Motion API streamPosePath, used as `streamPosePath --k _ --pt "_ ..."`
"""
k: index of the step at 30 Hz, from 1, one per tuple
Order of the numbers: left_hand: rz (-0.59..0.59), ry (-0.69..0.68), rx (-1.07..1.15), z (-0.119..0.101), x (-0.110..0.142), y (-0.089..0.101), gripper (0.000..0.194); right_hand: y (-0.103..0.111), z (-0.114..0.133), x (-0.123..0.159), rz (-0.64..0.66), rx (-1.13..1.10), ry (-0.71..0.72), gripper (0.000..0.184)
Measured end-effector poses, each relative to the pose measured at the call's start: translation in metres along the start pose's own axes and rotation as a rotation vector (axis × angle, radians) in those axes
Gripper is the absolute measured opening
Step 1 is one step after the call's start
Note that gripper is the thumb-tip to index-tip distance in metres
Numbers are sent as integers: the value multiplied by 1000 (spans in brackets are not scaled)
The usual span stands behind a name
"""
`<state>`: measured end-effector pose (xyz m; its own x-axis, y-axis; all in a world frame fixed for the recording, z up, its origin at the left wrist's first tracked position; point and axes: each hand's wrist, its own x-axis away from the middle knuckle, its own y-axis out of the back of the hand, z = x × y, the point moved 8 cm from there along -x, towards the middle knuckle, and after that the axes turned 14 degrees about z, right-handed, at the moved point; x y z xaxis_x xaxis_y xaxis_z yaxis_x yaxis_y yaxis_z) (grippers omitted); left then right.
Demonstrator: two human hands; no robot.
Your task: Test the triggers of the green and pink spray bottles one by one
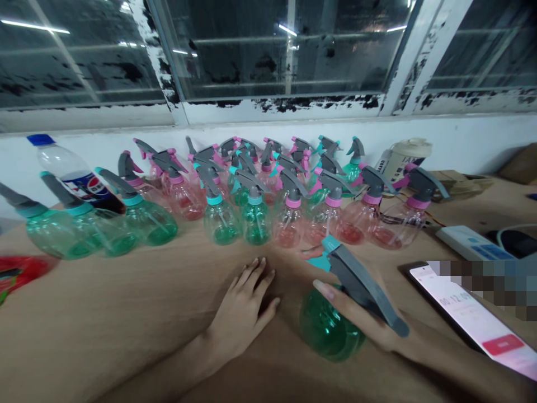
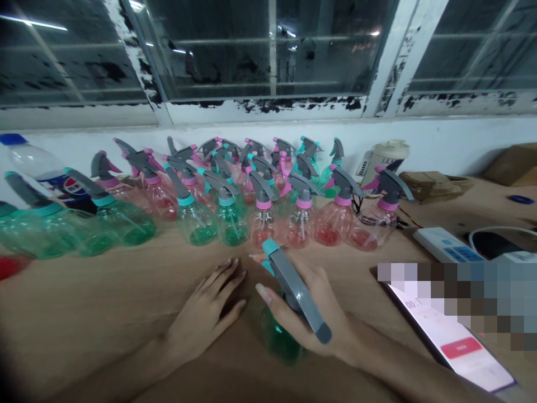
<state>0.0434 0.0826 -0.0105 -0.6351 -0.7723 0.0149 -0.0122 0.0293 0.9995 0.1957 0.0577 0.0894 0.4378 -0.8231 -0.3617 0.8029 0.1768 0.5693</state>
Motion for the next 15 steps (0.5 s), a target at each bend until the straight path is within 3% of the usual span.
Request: streamPosePath --k 9,15 --pt "-12 -1 21 1 0 0 43 -9 -8 -2 55 -68 -2 2" --pt "12 -115 219 -23 12 10 41 -8 -6 1 53 -96 6 7"
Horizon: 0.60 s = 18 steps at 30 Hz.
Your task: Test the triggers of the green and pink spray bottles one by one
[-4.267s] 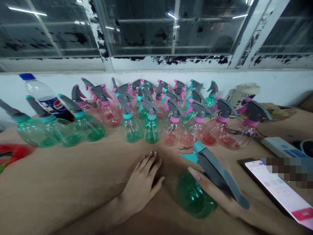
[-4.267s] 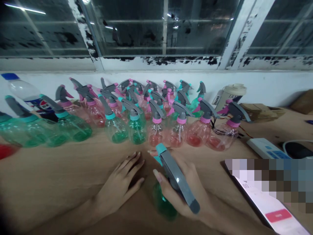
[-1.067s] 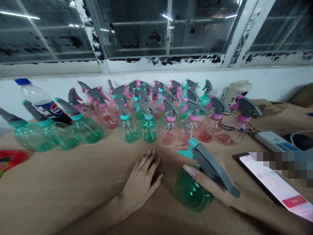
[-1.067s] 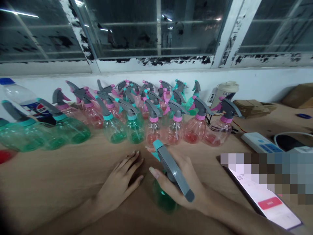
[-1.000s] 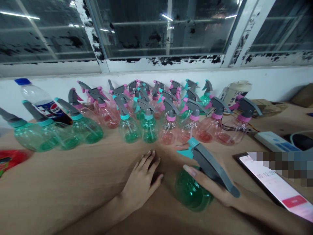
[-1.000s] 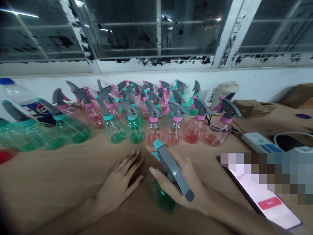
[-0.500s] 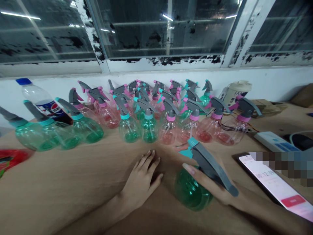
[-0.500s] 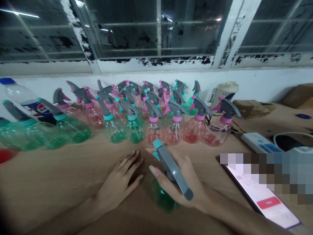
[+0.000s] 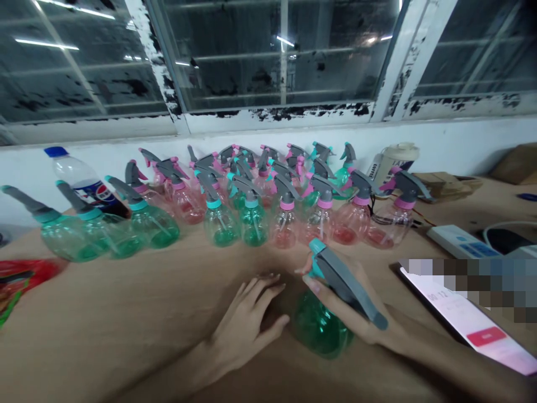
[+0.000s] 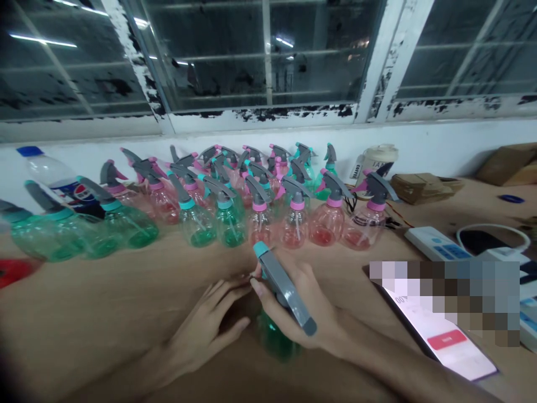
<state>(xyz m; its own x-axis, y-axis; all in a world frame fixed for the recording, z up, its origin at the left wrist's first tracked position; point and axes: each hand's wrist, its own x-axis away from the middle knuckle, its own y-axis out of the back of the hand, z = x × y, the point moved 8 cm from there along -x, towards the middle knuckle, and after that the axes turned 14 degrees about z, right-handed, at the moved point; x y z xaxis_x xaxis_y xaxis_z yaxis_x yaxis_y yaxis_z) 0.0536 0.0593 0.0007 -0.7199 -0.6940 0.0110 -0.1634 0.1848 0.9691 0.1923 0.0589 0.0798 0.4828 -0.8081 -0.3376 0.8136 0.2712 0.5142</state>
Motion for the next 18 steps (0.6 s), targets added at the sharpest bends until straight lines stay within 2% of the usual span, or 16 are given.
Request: streamPosePath --k 5,11,18 --pt "-23 -81 116 -24 7 10 60 2 6 0 -67 21 35 23" --pt "-147 -40 103 -30 15 23 80 -12 15 -7 -104 33 56 29" --pt "-257 87 19 -19 30 36 54 -31 29 -28 -118 -65 99 47"
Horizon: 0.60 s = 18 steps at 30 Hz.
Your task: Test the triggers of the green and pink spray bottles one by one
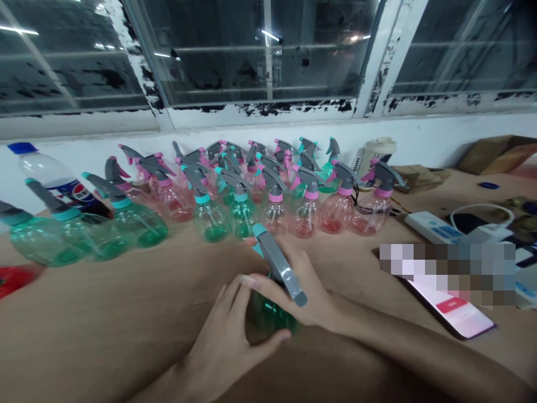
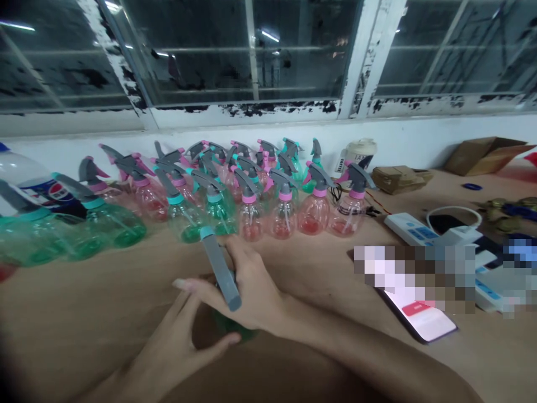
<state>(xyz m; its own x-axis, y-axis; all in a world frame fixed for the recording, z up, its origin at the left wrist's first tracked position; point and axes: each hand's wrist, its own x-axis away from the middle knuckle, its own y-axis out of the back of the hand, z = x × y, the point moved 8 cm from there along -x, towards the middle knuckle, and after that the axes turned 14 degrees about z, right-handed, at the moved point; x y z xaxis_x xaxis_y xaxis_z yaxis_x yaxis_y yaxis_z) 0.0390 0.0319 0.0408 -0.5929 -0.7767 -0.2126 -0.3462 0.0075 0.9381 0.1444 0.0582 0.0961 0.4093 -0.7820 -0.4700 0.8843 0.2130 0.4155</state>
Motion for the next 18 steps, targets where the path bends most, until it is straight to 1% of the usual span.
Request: streamPosePath --k 3,6,8,9,10,12,13,14,16,18 --pt "-39 39 -60 10 10 10 55 -13 0 -11 61 24 22 61" --pt "-23 54 -68 25 22 19 54 -28 0 -16 177 103 49 86" --pt "-35 82 -38 42 31 29 54 -35 -5 -14 241 137 4 97" --pt "-59 118 -13 54 36 34 57 -37 -8 -11 263 139 -33 96" --pt "-77 165 16 67 40 39 60 -38 -12 -8 271 133 -74 92" --pt "-139 265 44 95 46 49 68 -37 -15 -1 260 108 -146 75" --pt "-151 302 47 108 47 53 68 -35 -15 2 249 89 -177 65" --pt "-189 336 44 120 48 58 64 -32 -12 2 242 60 -194 54" --pt "-233 381 38 140 44 67 55 -29 0 0 261 -58 -180 34" --pt "-237 401 26 155 37 73 51 -32 17 -2 353 -260 -124 18"
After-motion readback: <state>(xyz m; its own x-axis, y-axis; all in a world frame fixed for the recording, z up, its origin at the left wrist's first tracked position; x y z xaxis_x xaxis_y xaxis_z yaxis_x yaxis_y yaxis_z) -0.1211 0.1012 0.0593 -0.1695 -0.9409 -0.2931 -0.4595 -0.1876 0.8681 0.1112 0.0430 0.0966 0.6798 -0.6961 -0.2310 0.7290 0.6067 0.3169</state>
